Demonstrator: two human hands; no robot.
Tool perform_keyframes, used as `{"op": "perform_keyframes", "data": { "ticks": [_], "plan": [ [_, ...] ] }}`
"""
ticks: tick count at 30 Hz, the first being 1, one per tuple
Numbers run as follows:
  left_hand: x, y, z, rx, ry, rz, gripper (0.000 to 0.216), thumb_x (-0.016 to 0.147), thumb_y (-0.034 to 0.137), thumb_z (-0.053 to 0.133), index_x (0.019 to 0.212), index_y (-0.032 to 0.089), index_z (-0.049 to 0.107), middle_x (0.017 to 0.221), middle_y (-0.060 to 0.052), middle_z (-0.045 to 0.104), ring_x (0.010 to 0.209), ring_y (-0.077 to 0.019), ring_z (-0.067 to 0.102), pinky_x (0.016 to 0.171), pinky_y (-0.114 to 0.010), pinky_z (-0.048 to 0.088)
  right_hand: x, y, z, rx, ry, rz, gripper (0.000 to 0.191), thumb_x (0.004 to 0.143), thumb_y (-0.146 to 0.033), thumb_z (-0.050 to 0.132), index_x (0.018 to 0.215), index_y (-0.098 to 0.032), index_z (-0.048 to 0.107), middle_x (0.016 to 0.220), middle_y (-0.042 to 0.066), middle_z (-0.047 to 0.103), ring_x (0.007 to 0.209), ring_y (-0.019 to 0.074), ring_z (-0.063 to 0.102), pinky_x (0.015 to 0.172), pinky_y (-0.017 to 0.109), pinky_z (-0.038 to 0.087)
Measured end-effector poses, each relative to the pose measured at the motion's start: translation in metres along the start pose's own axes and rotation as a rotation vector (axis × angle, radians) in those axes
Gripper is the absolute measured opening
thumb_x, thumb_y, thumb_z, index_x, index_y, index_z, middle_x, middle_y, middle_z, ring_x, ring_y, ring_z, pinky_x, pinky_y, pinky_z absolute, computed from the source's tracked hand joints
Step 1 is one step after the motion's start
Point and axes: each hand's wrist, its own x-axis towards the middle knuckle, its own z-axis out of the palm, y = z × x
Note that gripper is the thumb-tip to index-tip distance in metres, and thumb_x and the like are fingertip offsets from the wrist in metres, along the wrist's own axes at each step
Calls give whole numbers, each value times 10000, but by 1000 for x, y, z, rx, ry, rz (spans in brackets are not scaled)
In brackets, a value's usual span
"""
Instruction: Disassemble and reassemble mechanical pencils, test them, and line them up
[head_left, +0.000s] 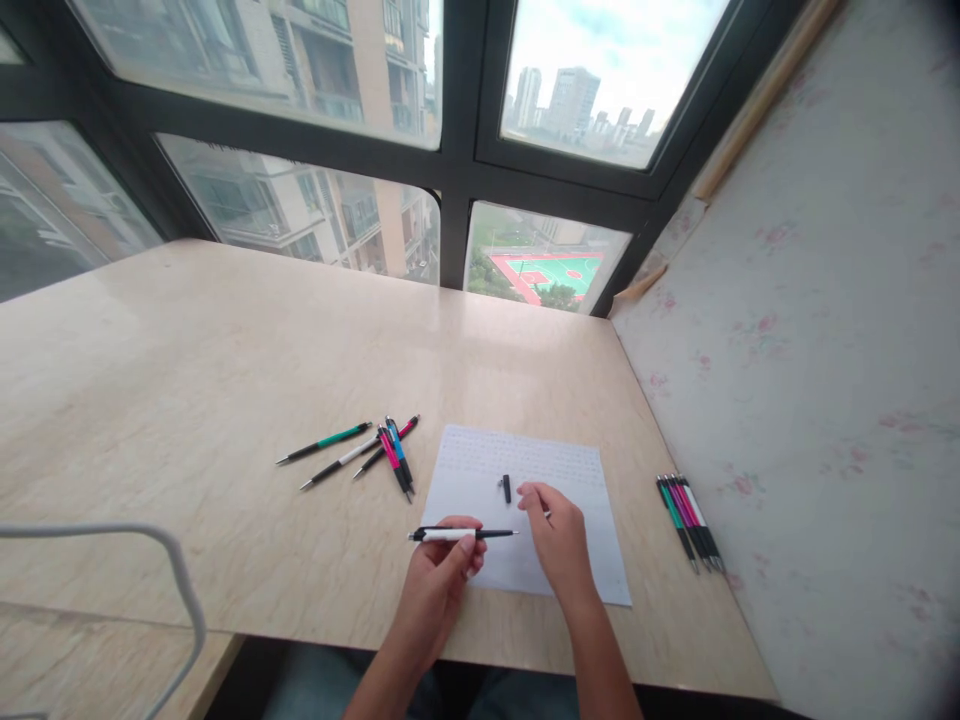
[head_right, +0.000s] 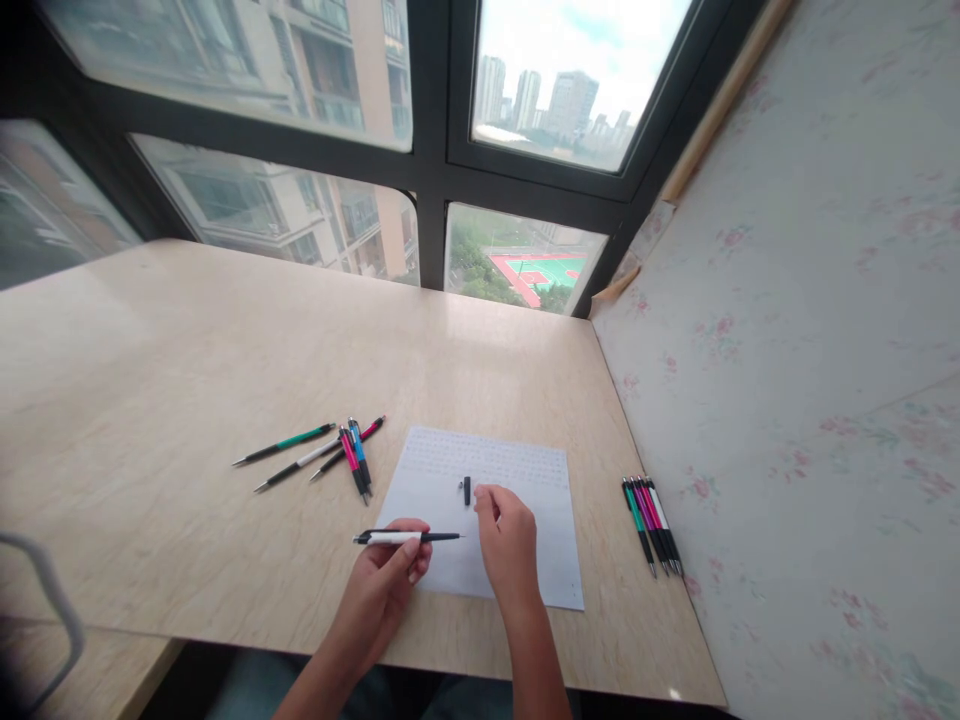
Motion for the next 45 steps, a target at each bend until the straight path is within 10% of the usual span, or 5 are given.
{"op": "perform_keyframes", "data": {
  "ticks": [8, 19, 26, 33, 45],
  "plan": [
    [0, -2, 0, 174, -22, 33, 288, 690, 333, 797, 887, 151, 690, 679, -43, 672, 638, -132, 555, 605, -228, 409, -28, -5, -14, 218, -299, 53, 434, 906, -487, 498, 643, -167, 629, 571, 3, 595, 551, 135, 527, 569, 243, 410],
    [-3, 1, 4, 215, 12, 103, 275, 673, 369, 795, 794, 151, 678, 607, -21, 627, 594, -138, 540, 573, -235, 401, -35, -8, -20, 240, -228, -65, 118, 819, -313, 626, 814, -203, 668, 789, 24, 667, 726, 169, 607, 634, 252, 468],
    [-4, 3, 6, 164, -1, 69, 277, 650, 339, 814, 809, 154, 684, 638, -24, 643, 602, -130, 545, 584, -234, 406, -39, -8, -16, 207, -274, -61, 398, 947, -413, 446, 700, -177, 651, 658, 28, 639, 641, 158, 593, 607, 259, 439],
    [-2, 1, 1, 161, -37, 76, 226, 692, 315, 795, 812, 153, 694, 657, -21, 641, 642, -124, 556, 621, -226, 412, -40, -7, -21, 261, -220, -107, 230, 844, -336, 622, 1034, -210, 652, 941, 54, 683, 861, 190, 625, 642, 246, 468],
    [-2, -1, -1, 166, -15, 28, 293, 647, 300, 820, 847, 132, 687, 643, -21, 633, 605, -115, 550, 579, -221, 404, -41, -1, -23, 249, -202, -146, 175, 867, -326, 591, 950, -193, 668, 897, 57, 678, 822, 183, 625, 640, 246, 483]
  ]
}}
